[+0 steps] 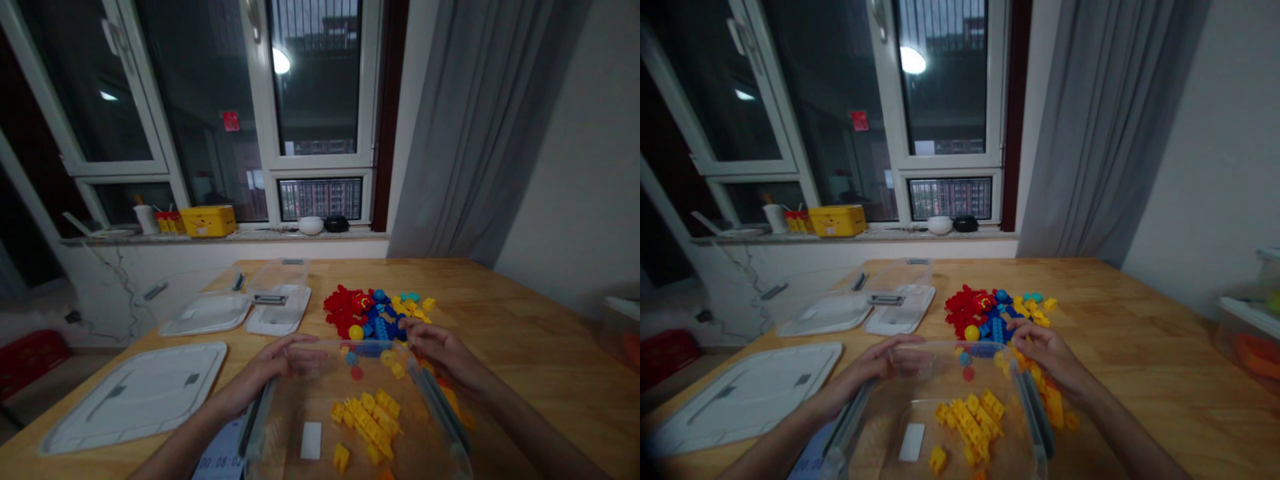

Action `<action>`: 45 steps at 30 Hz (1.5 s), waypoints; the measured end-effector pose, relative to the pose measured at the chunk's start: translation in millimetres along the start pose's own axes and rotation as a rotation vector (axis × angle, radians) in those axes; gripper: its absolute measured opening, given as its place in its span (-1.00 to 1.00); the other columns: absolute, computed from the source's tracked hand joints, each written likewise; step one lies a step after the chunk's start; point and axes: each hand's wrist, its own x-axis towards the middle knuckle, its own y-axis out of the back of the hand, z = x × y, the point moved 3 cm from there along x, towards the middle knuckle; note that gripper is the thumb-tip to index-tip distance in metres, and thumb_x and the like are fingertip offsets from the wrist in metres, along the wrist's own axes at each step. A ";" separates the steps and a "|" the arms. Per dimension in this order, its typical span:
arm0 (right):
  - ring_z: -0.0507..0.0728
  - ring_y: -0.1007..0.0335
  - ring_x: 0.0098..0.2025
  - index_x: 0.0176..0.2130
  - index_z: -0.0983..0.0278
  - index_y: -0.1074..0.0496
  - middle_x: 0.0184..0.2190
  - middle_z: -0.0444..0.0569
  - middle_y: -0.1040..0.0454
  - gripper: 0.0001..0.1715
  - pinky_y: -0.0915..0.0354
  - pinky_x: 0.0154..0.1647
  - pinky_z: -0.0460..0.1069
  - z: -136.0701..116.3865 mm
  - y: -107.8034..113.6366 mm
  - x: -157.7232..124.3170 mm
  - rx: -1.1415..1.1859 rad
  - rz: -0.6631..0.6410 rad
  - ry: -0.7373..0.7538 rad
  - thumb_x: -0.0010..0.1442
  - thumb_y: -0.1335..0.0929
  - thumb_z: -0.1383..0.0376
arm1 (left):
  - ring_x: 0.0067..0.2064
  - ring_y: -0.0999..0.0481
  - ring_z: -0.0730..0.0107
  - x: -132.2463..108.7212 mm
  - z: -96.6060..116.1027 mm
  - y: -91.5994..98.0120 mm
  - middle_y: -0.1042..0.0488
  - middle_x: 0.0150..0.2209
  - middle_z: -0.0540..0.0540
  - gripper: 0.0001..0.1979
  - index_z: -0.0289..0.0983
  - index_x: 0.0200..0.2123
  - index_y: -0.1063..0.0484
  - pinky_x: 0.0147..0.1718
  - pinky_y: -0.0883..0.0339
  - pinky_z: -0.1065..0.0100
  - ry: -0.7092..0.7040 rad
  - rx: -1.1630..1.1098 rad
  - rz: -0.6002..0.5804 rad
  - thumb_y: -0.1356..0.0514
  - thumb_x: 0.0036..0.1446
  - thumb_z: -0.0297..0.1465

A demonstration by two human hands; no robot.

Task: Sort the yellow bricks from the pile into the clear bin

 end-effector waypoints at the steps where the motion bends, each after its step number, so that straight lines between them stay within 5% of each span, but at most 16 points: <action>1: 0.37 -0.30 0.23 -0.45 0.23 -0.58 0.04 0.11 -0.53 -0.51 -0.21 0.24 0.18 1.9 2.9 1.6 0.008 0.028 -0.011 -0.12 -0.57 -0.12 | 0.19 -0.51 -0.03 0.3 0.0 0.1 -0.61 0.11 -0.17 -0.45 -0.20 0.12 -0.44 0.29 -0.13 -0.10 0.000 0.008 0.000 -0.16 0.02 -0.56; 11: 0.24 -0.52 -0.11 -0.30 0.22 -0.64 -0.19 0.02 -0.64 -0.46 -0.44 -0.18 0.03 40.9 59.2 27.5 0.021 0.366 -0.077 -0.17 -0.57 -0.09 | 0.18 -0.53 -0.03 -0.9 3.3 -0.2 -0.64 0.07 -0.12 -0.47 -0.17 0.09 -0.47 0.27 -0.17 -0.08 0.002 0.045 0.032 -0.17 0.01 -0.54; 16: 0.32 -0.52 -0.04 -0.26 0.24 -0.64 -0.16 0.06 -0.65 -0.50 -0.37 0.04 0.17 60.4 97.5 35.8 -0.338 0.483 -0.065 0.01 -0.46 -0.09 | 0.20 -0.50 -0.04 -0.4 1.0 2.4 -0.61 0.11 -0.13 -0.43 -0.19 0.13 -0.45 0.28 -0.14 -0.08 -0.008 0.069 0.027 -0.15 0.00 -0.56; 19: 0.35 -0.54 -0.11 -0.28 0.26 -0.63 -0.22 0.11 -0.66 -0.50 -0.37 0.02 0.23 73.0 113.2 39.5 -0.604 0.442 -0.030 0.04 -0.41 -0.09 | 0.20 -0.50 -0.05 -0.6 0.7 2.7 -0.62 0.10 -0.14 -0.44 -0.20 0.13 -0.44 0.27 -0.15 -0.09 -0.015 0.076 0.022 -0.15 0.02 -0.56; 23: 0.32 -0.54 -0.16 -0.26 0.26 -0.60 -0.25 0.12 -0.64 -0.53 -0.42 -0.04 0.20 90.4 123.1 43.5 -0.687 0.376 0.021 0.04 -0.39 -0.04 | 0.21 -0.49 -0.06 -2.0 2.9 1.3 -0.62 0.10 -0.12 -0.47 -0.19 0.12 -0.46 0.28 -0.16 -0.08 -0.013 0.102 0.049 -0.17 0.03 -0.53; 29: 0.36 -0.48 0.03 -0.11 0.29 -0.54 -0.03 0.23 -0.56 -0.50 -0.34 0.13 0.23 97.7 122.7 47.4 -0.851 0.361 0.149 0.09 -0.35 0.01 | 0.21 -0.50 -0.04 -0.3 0.5 0.9 -0.61 0.11 -0.15 -0.46 -0.20 0.14 -0.43 0.28 -0.16 -0.08 -0.006 0.043 0.021 -0.16 0.05 -0.53; 35: 0.34 -0.45 0.12 0.06 0.25 -0.48 0.09 0.16 -0.54 -0.48 -0.28 0.21 0.22 99.6 117.7 47.7 -0.871 0.229 0.138 0.21 -0.29 0.07 | 0.20 -0.51 -0.03 -0.4 1.7 -0.2 -0.62 0.10 -0.15 -0.44 -0.20 0.13 -0.44 0.29 -0.15 -0.07 -0.006 0.052 0.028 -0.18 0.01 -0.54; 45: 0.31 -0.54 -0.04 -0.08 0.28 -0.51 -0.09 0.17 -0.61 -0.57 -0.40 0.06 0.18 103.3 122.0 50.1 -0.781 0.251 0.079 0.14 -0.36 0.08 | 0.21 -0.51 -0.02 1.2 -3.1 2.6 -0.59 0.13 -0.20 -0.48 -0.22 0.15 -0.41 0.28 -0.17 -0.10 -0.022 -0.002 -0.023 -0.15 0.08 -0.54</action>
